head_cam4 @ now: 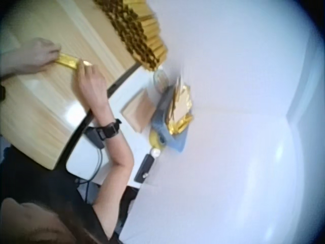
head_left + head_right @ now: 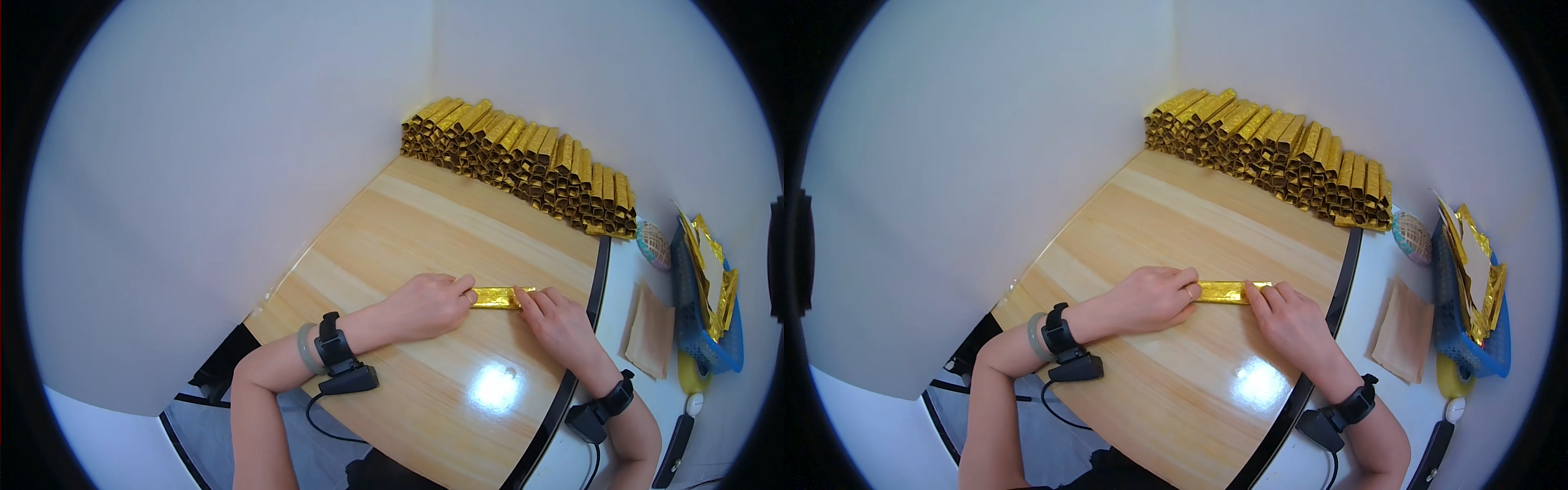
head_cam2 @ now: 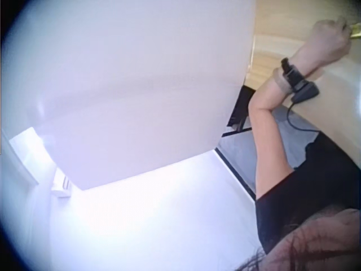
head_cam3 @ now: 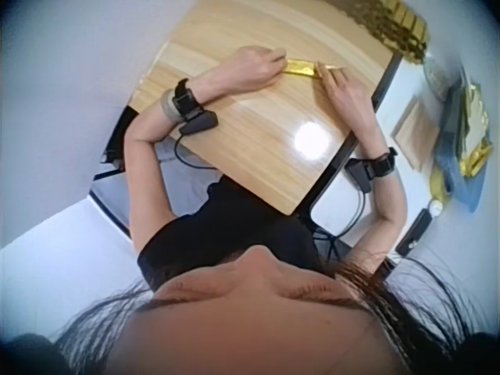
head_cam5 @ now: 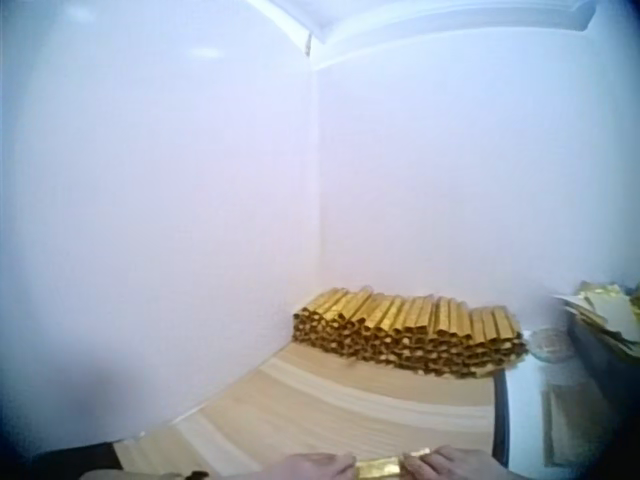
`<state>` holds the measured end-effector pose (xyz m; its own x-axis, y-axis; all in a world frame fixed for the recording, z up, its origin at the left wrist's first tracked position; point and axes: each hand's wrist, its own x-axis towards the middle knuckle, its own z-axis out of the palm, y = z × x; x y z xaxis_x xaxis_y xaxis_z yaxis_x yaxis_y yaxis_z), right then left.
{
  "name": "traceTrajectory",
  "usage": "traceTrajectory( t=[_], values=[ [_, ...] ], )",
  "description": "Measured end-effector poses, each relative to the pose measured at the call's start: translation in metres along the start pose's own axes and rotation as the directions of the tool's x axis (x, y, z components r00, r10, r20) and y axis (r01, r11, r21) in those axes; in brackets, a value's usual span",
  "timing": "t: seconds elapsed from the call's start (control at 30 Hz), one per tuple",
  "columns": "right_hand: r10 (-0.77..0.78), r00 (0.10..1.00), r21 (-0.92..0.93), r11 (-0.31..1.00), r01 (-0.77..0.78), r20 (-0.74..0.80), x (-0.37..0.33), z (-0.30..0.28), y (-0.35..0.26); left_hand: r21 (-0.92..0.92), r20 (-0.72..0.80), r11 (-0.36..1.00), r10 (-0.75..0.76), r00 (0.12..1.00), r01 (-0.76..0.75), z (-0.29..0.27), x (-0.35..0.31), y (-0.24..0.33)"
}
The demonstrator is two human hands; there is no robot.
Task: Rolling and folding gold incense paper for ritual or manufacturing use.
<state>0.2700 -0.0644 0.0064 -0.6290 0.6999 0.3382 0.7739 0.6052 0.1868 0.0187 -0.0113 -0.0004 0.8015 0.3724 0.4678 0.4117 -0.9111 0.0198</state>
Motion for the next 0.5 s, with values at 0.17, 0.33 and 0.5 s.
traceTrajectory(
  t=[0.17, 0.33, 0.5],
  values=[
    [-0.085, 0.995, -0.060, 0.995, 0.082, -0.054, -0.003, 0.002, 0.005, 0.052, 0.038, 0.998, -0.023, 0.999, 0.021, 0.005, -0.002, 0.002],
    [-0.063, 0.992, 0.008, 0.998, 0.064, -0.110, -0.003, 0.003, 0.004, -0.011, 0.056, 0.983, -0.185, 0.981, 0.186, 0.005, -0.005, 0.006],
    [-0.007, 0.991, 0.068, 0.998, 0.016, -0.136, -0.006, 0.005, 0.006, -0.224, 0.131, 0.902, -0.348, 0.928, 0.370, -0.003, -0.008, 0.005]
  ],
)
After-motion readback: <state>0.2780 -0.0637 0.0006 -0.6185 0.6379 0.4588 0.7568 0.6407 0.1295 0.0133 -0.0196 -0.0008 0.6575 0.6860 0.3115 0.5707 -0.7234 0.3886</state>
